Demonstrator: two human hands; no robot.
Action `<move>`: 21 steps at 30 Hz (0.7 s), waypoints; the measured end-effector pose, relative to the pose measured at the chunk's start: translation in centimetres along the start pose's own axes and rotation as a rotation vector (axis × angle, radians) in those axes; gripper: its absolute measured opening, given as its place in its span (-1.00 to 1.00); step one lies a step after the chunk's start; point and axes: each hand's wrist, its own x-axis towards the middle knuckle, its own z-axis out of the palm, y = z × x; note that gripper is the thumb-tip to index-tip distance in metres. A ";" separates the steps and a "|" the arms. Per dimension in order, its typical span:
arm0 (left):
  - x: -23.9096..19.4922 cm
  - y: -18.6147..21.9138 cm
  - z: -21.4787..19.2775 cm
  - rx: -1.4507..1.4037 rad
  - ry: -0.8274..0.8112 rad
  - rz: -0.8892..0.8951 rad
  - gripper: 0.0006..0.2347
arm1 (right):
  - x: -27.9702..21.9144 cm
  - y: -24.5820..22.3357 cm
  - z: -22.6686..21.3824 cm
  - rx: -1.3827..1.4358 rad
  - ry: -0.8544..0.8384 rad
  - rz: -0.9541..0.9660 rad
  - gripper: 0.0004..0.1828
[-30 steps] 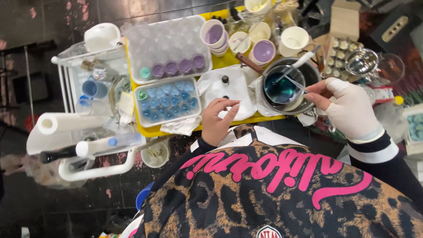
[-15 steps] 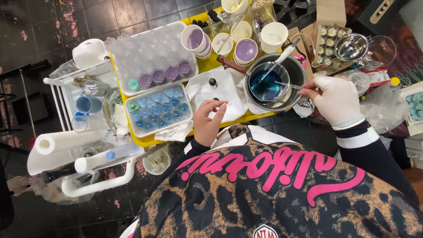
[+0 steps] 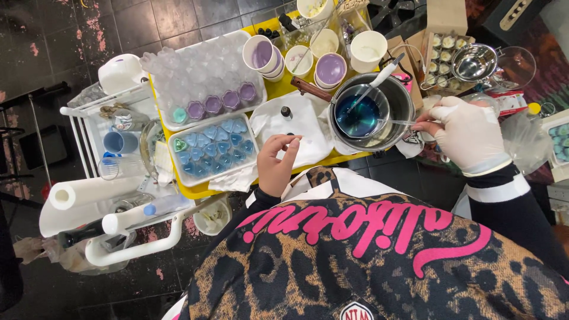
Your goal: Preparing blue scented wax and pouring it into heart-shaped molds.
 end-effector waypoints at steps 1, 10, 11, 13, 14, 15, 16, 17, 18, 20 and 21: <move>0.0 0.2 0.0 0.000 -0.002 -0.001 -0.87 | -0.1 0.1 -0.2 0.000 -0.001 0.002 -0.75; -0.2 0.5 0.3 0.046 -0.008 -0.009 -0.89 | 0.6 0.1 -1.3 0.070 0.020 0.040 -0.75; -0.2 0.4 0.3 0.033 -0.011 0.001 -0.88 | 0.9 -0.1 -1.1 0.074 0.032 0.019 -0.74; -0.4 0.3 0.3 0.021 -0.013 0.007 -0.88 | 1.0 0.0 -0.6 0.079 0.041 -0.002 -0.74; -0.4 0.2 0.2 0.017 -0.013 0.011 -0.88 | 1.0 0.1 -0.3 0.071 0.044 -0.009 -0.73; -0.4 0.2 0.2 0.012 -0.014 0.015 -0.88 | 1.0 0.3 0.0 0.063 0.047 -0.016 -0.73; -0.5 0.2 0.2 0.013 -0.013 0.014 -0.88 | 0.9 0.5 -0.1 0.064 0.047 -0.017 -0.73; -0.5 0.2 0.2 0.014 -0.008 0.013 -0.88 | 0.7 0.7 -0.1 0.085 0.038 -0.004 -0.73; -0.6 0.2 0.2 0.014 -0.004 0.012 -0.88 | 0.5 0.9 -0.2 0.105 0.029 0.011 -0.73; -0.7 0.2 0.2 0.023 -0.006 0.006 -0.88 | 0.5 0.5 -1.3 0.018 0.039 0.006 -0.74; -0.8 0.2 0.2 0.032 -0.007 0.001 -0.88 | 0.6 0.2 -1.8 -0.069 0.050 0.000 -0.74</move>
